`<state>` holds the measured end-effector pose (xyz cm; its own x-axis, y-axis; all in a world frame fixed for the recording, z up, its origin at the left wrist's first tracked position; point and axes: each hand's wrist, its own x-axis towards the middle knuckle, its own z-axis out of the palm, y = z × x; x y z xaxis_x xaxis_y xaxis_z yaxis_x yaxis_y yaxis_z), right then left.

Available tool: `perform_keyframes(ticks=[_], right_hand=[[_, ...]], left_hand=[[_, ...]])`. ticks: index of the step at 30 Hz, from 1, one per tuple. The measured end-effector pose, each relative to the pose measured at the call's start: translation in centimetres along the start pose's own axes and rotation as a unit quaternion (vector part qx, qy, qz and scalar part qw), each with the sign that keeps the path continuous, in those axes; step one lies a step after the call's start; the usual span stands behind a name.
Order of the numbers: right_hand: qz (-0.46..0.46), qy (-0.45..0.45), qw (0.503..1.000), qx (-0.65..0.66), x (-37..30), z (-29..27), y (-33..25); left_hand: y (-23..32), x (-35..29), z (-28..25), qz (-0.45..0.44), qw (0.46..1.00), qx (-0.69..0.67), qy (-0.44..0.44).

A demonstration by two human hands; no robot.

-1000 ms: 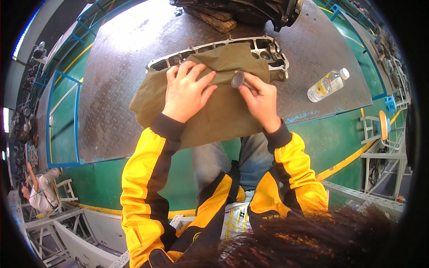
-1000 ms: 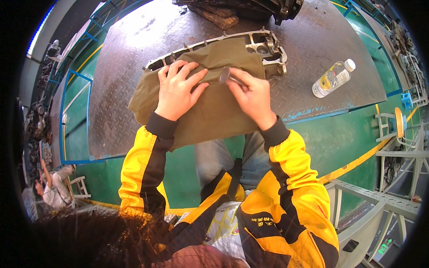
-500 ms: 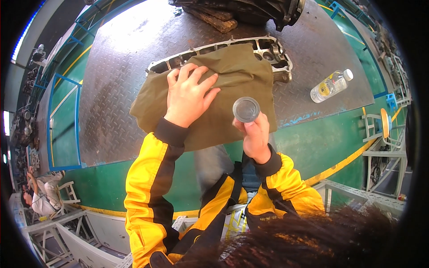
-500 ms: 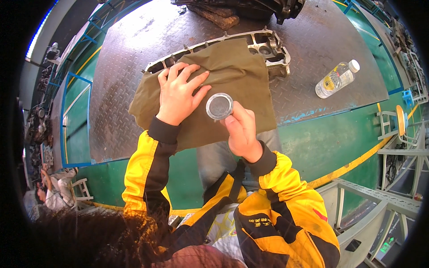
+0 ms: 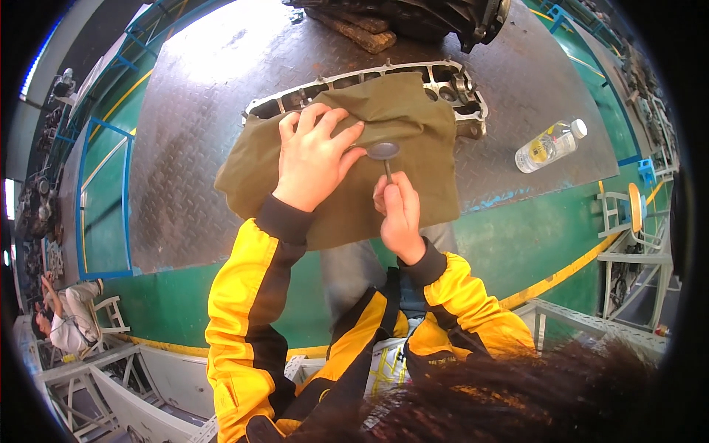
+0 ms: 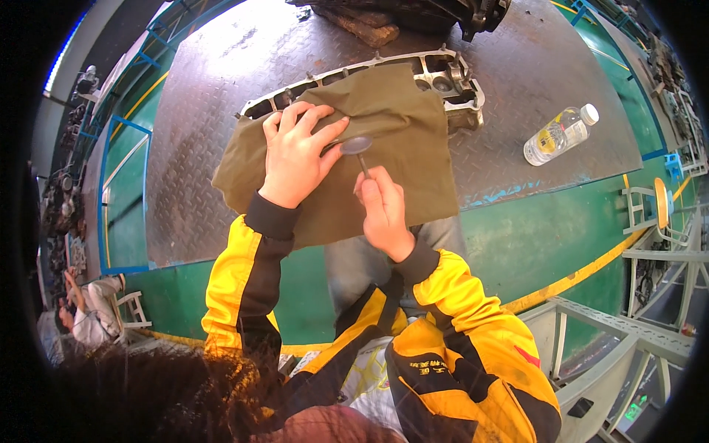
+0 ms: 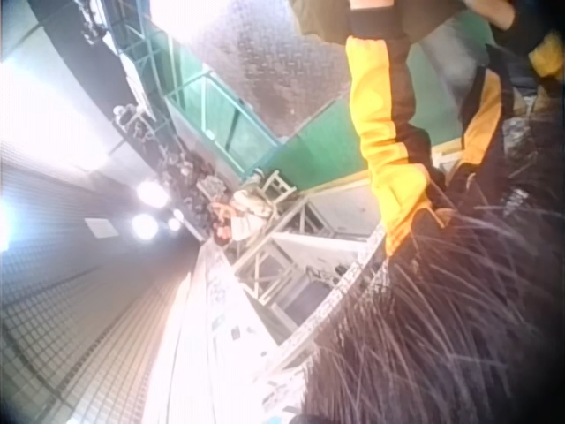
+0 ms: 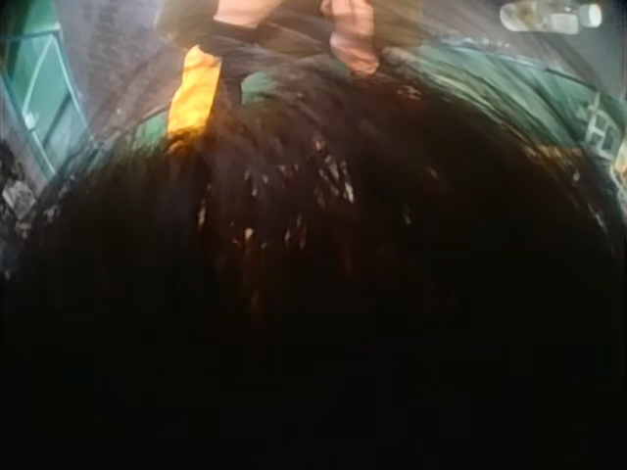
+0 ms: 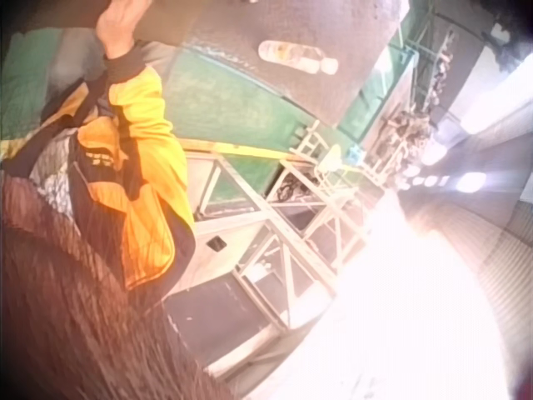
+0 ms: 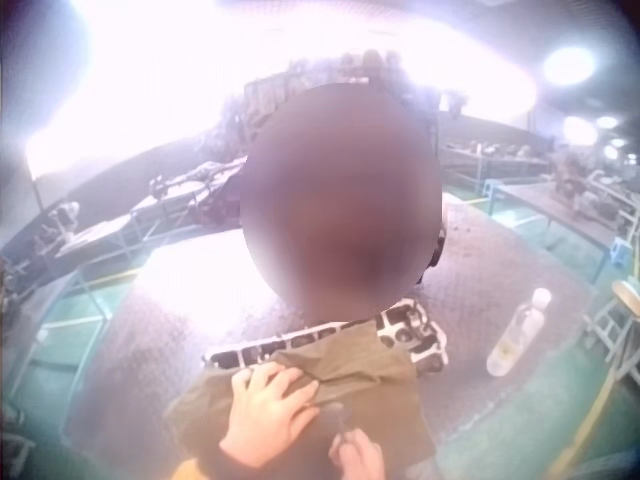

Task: The person laps engine valves using a suction cup tool. He attaches the tool to the valve head, rotates the valve against the seat inside the cylinder head, and wipes the surfaces with a cloth.

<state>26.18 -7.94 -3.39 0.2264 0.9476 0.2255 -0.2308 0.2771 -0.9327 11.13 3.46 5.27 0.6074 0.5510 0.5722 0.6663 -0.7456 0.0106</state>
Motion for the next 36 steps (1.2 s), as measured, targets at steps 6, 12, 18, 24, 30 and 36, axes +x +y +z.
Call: perform_keyframes(ticks=[6,12,18,24,30,36], right_hand=[[0.006,-0.006,0.999,-0.045,0.1,0.4,1.5],[-0.021,-0.007,1.0,-0.005,-0.1,1.2,1.1],[-0.04,-0.004,0.999,0.029,0.1,1.3,1.0],[-0.022,-0.01,0.999,0.033,0.1,1.4,0.4],[-0.02,-0.028,0.999,-0.024,0.2,1.2,0.2],[-0.019,-0.02,0.997,-0.07,0.6,1.1,0.1]], left_hand=[[0.1,-0.2,0.2,-0.007,1.0,0.006,-0.006],[-0.1,-0.1,0.1,-0.006,1.0,0.01,-0.009],[0.1,0.0,0.3,-0.013,1.0,-0.015,0.005],[0.1,0.0,0.2,-0.016,1.0,-0.019,0.005],[0.2,0.0,0.1,-0.018,1.0,-0.023,0.005],[0.2,-0.3,0.2,-0.017,1.0,-0.003,0.003]])
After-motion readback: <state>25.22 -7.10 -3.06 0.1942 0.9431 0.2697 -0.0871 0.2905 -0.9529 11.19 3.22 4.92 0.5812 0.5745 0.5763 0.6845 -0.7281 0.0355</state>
